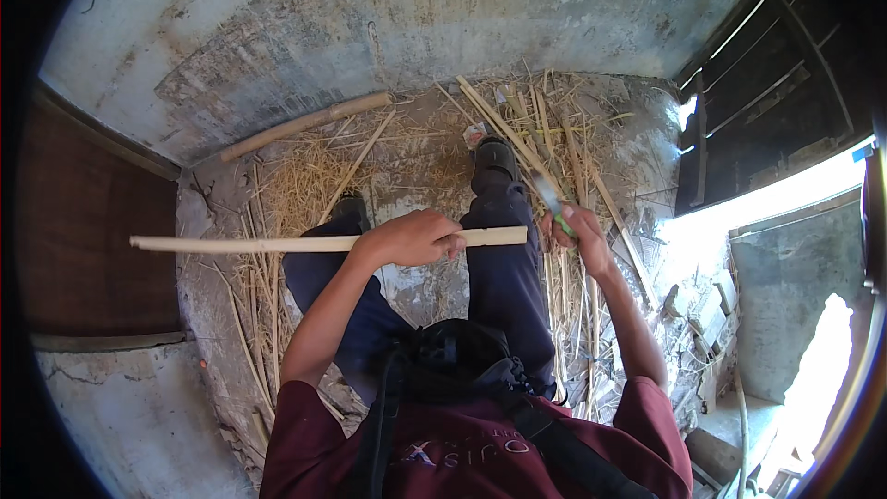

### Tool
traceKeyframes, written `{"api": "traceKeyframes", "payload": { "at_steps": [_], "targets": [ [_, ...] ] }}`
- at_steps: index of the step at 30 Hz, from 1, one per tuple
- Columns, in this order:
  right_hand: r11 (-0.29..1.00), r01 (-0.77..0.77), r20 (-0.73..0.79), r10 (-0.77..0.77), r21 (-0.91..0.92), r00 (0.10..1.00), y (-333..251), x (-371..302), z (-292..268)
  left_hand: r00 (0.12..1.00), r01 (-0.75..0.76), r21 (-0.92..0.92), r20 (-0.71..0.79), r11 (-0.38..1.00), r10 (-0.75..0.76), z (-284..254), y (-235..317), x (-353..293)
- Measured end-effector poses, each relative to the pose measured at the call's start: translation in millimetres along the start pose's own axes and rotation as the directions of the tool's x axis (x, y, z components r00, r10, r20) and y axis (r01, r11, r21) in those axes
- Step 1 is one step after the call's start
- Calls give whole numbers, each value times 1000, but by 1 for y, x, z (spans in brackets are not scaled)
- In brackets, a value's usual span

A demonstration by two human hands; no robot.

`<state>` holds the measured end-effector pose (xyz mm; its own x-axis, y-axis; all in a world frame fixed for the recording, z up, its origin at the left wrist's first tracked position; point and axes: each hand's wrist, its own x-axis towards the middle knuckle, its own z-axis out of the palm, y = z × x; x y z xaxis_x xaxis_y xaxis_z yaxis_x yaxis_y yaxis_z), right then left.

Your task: The person strips layers from a length of bamboo using a knife while sitting on the floor.

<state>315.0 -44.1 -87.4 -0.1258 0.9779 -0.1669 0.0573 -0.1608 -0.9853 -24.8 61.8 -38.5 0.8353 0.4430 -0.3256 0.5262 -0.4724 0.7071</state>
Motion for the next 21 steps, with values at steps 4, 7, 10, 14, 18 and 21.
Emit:
{"api": "traceKeyframes", "payload": {
  "at_steps": [4, 7, 10, 14, 18, 21],
  "targets": [
    [984, 152, -147, -164, -90, 975, -22, -15, 16, 975, -55, -36, -217, 998, 46, 5, 2, -1],
    [943, 256, -257, -307, -214, 916, -28, -23, 36, 942, -109, -130, -329, 986, 61, 3, 16, -6],
    [889, 191, -276, -324, -416, 905, -55, -37, 43, 947, -31, -215, -320, 976, -40, -3, 40, -20],
    [842, 260, -293, -429, -473, 854, -63, -50, 39, 912, -62, -183, -411, 981, -19, -1, 73, -38],
    [666, 418, -157, -625, -618, 764, -81, -60, 53, 821, -98, -121, -571, 988, 12, 17, 95, -44],
    [557, 489, -58, -697, -672, 715, -80, -65, 58, 790, -111, -106, -612, 988, 22, 18, 100, -48]
  ]
}}
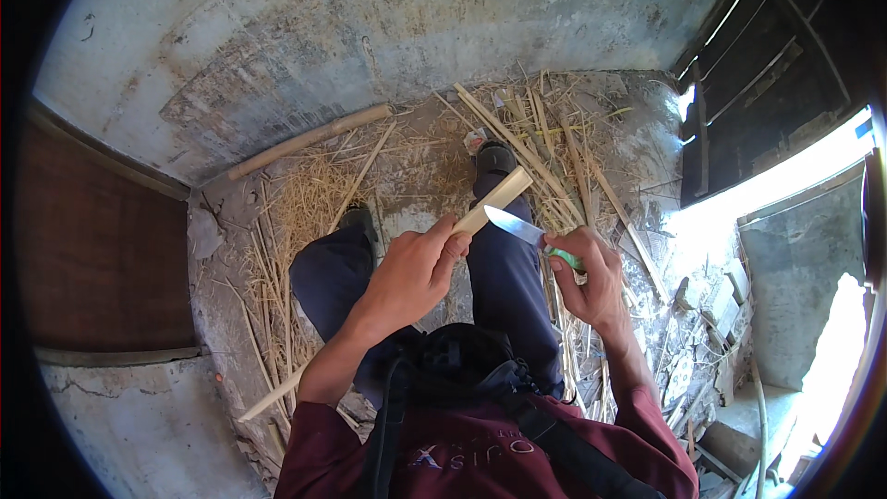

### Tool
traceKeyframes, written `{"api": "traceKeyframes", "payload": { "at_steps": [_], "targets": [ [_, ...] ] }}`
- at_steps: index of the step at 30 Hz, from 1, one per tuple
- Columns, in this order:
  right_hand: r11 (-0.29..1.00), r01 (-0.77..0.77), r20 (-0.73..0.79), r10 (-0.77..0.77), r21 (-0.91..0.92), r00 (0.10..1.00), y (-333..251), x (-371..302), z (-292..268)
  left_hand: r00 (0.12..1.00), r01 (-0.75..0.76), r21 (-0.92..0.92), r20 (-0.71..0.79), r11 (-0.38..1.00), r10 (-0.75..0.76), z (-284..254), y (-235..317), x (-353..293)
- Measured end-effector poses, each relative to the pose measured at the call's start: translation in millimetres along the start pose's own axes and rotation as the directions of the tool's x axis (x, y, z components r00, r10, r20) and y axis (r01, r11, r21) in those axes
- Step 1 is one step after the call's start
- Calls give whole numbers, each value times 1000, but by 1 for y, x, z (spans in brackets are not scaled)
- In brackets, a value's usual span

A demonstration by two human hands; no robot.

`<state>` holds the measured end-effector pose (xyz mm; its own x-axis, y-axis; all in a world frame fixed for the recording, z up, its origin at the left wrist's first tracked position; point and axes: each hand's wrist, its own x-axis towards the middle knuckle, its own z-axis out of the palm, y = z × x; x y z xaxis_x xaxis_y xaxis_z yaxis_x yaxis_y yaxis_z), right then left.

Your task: The person strips layers from a length of bamboo using a knife while sitting on the floor.

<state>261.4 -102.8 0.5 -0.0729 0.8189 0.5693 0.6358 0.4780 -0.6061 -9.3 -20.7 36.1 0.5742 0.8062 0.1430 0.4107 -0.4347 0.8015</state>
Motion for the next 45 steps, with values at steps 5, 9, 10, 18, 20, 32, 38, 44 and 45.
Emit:
{"api": "traceKeyframes", "payload": {
  "at_steps": [5, 9, 10, 18, 20, 32, 38, 44, 45],
  "targets": [
    [990, 31, 34, -27, -140, 999, -7, -4, -7, 997, 71, 50, -11, 996, -70, -1, 4, -6],
    [983, 58, 17, -56, -172, 998, -7, -6, -6, 997, 32, -19, -66, 999, -33, 2, 3, -11],
    [983, 70, 10, -70, -171, 998, -8, -5, -5, 998, 37, -12, -59, 999, -37, 2, 4, -13],
    [966, 77, 94, -55, -245, 994, -12, -3, -9, 994, 45, 32, -102, 998, -41, 3, 5, -21],
    [963, 88, 97, -65, -256, 993, -11, -2, -10, 997, 45, 52, -67, 998, -41, 3, 3, -19],
    [935, 149, 79, -130, -321, 988, -11, 1, -16, 997, 74, 14, -23, 997, -73, 0, 3, -19],
    [921, 168, 64, -155, -351, 986, -8, 5, -18, 996, 71, -21, -58, 997, -72, 1, 2, -18],
    [893, 167, 130, -123, -419, 984, -22, 18, -25, 993, 36, -16, -113, 999, -38, -3, 5, -16],
    [881, 78, 23, -76, -467, 997, -7, 17, -30, 992, 14, -12, -127, 1000, -16, -4, 6, -18]
  ]
}}
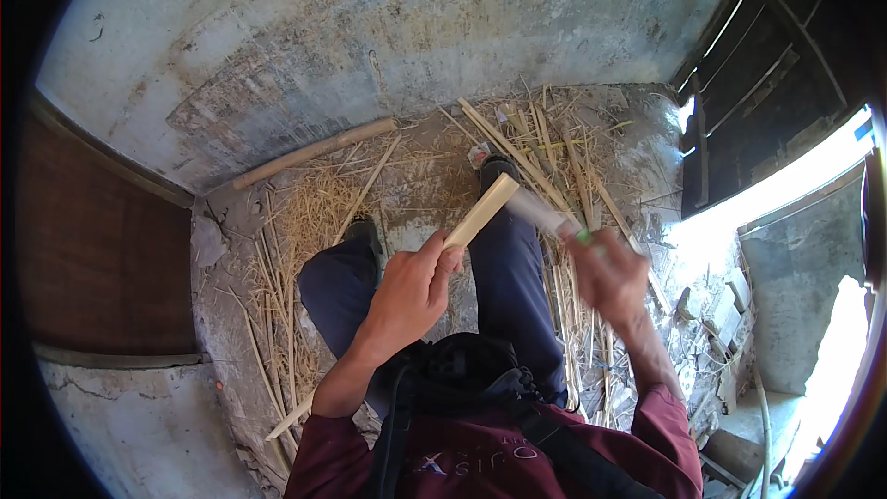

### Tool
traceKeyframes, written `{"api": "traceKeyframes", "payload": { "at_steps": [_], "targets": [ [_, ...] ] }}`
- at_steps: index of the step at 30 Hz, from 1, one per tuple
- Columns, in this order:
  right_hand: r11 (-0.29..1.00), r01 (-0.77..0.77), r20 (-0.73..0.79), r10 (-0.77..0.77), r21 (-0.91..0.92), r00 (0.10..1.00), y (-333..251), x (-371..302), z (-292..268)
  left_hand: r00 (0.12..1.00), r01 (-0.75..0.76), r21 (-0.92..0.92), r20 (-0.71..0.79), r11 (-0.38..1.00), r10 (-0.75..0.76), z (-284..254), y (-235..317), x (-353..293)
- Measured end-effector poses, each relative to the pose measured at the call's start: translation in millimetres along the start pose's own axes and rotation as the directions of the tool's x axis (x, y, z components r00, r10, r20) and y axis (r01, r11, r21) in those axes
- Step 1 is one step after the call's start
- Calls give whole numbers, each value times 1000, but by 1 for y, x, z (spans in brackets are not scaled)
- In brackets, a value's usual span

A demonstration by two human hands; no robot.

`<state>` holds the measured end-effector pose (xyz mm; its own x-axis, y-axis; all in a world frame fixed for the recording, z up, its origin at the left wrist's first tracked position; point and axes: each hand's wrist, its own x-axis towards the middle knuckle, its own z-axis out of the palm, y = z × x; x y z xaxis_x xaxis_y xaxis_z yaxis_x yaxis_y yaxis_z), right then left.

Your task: The person strips layers from a length of bamboo using a knife while sitting on the floor.

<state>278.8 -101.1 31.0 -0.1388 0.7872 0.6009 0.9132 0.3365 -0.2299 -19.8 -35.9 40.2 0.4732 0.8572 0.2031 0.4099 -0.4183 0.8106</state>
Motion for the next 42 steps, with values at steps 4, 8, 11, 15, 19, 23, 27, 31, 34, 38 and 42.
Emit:
{"api": "traceKeyframes", "payload": {
  "at_steps": [4, 8, 11, 15, 19, 23, 27, 31, 34, 38, 42],
  "targets": [
    [949, -316, -116, 316, 24, 942, 55, 12, -1, 997, 62, -7, 38, 998, -62, -4, -4, -17],
    [974, -158, -96, 175, 162, 980, 33, -4, 5, 991, 126, -44, 40, 991, -124, -6, -8, -14],
    [960, 3, -7, -1, 281, 1000, 4, -6, 7, 990, 138, -54, 49, 989, -135, -7, -8, -12],
    [963, 84, 41, -97, 257, 994, -9, -8, 11, 993, 115, -42, 14, 992, -115, -5, -5, -13],
    [966, 97, 40, -109, 238, 993, -9, -7, 11, 994, 110, -31, 0, 994, -110, -3, -5, -15],
    [965, 116, 27, -126, 235, 992, -8, -5, 10, 996, 93, -15, -3, 996, -93, -3, 0, -16],
    [960, 128, 38, -142, 248, 989, -8, -5, 10, 998, 67, -12, -11, 998, -67, -2, -2, -17],
    [970, 148, 24, -155, 195, 988, -11, -5, 9, 998, 64, -13, -15, 998, -64, -3, -1, -16],
    [973, 155, 11, -160, 171, 987, -10, -3, 9, 997, 80, -13, -5, 997, -80, -6, 2, -15],
    [978, 158, -5, -159, 139, 987, -10, -3, 12, 997, 75, -17, -15, 997, -75, -4, -1, -16],
    [977, 162, -11, -162, 138, 987, -9, -1, 13, 997, 81, -16, -8, 997, -81, -5, -1, -15]
  ]
}}
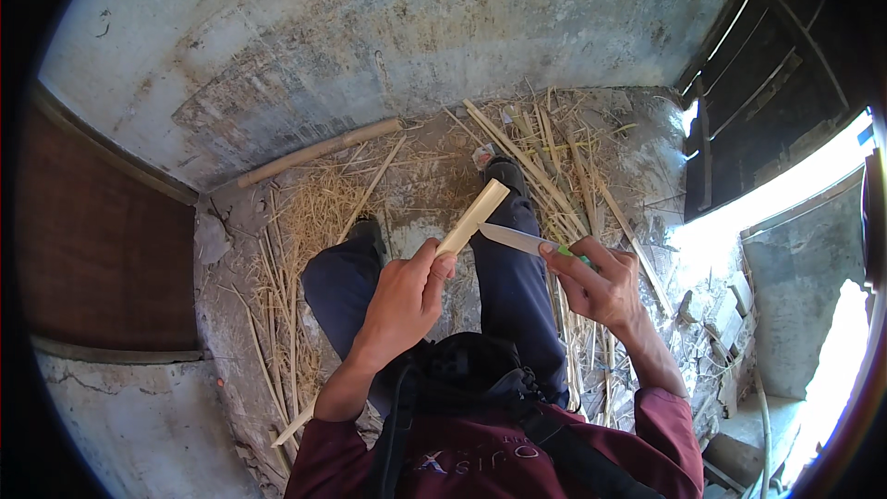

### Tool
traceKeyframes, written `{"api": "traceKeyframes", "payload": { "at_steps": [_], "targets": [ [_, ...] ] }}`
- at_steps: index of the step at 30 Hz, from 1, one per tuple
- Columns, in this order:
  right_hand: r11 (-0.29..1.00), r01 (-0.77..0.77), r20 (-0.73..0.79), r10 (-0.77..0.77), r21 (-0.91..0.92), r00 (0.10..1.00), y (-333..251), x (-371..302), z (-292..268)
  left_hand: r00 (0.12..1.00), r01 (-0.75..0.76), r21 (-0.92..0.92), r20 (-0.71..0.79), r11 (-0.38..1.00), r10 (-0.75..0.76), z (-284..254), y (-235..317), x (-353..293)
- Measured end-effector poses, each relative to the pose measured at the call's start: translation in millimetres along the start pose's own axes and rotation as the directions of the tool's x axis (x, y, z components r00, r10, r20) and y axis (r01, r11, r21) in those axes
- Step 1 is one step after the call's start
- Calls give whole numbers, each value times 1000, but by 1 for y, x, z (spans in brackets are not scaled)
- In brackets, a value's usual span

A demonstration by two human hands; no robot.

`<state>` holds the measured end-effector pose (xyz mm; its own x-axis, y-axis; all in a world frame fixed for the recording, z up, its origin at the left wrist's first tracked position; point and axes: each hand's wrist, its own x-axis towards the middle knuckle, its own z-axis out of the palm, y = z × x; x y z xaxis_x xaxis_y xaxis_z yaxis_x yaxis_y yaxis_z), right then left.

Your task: The person strips layers from a length of bamboo using a knife while sitting on the floor.

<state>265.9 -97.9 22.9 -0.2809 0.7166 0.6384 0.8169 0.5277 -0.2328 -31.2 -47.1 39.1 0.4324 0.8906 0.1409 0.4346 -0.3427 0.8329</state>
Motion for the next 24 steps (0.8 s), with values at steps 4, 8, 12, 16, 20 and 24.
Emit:
{"api": "traceKeyframes", "payload": {
  "at_steps": [4, 8, 12, 16, 20, 24],
  "targets": [
    [1000, 6, 2, -6, -11, 1000, 2, 2, -3, 1000, -9, 12, -3, 1000, 9, -1, -1, 1],
    [995, 39, 7, -39, -96, 999, 1, 5, -4, 999, -37, 26, -33, 999, 38, 0, -2, 2],
    [883, -467, -304, 432, -50, 849, 81, 10, -25, 1000, -10, 2, 20, 1000, 10, 0, -2, -23],
    [946, -314, -191, 323, 75, 927, 60, -12, -20, 996, 81, 2, 43, 997, -81, -7, -9, -13],
    [984, -67, 12, 66, 163, 998, 14, -8, -6, 999, 41, -24, 20, 999, -40, -3, -6, -9],
    [991, -6, 56, -1, 132, 998, -2, -2, -3, 999, 35, -14, -5, 999, -35, -1, -6, -13]
  ]
}}
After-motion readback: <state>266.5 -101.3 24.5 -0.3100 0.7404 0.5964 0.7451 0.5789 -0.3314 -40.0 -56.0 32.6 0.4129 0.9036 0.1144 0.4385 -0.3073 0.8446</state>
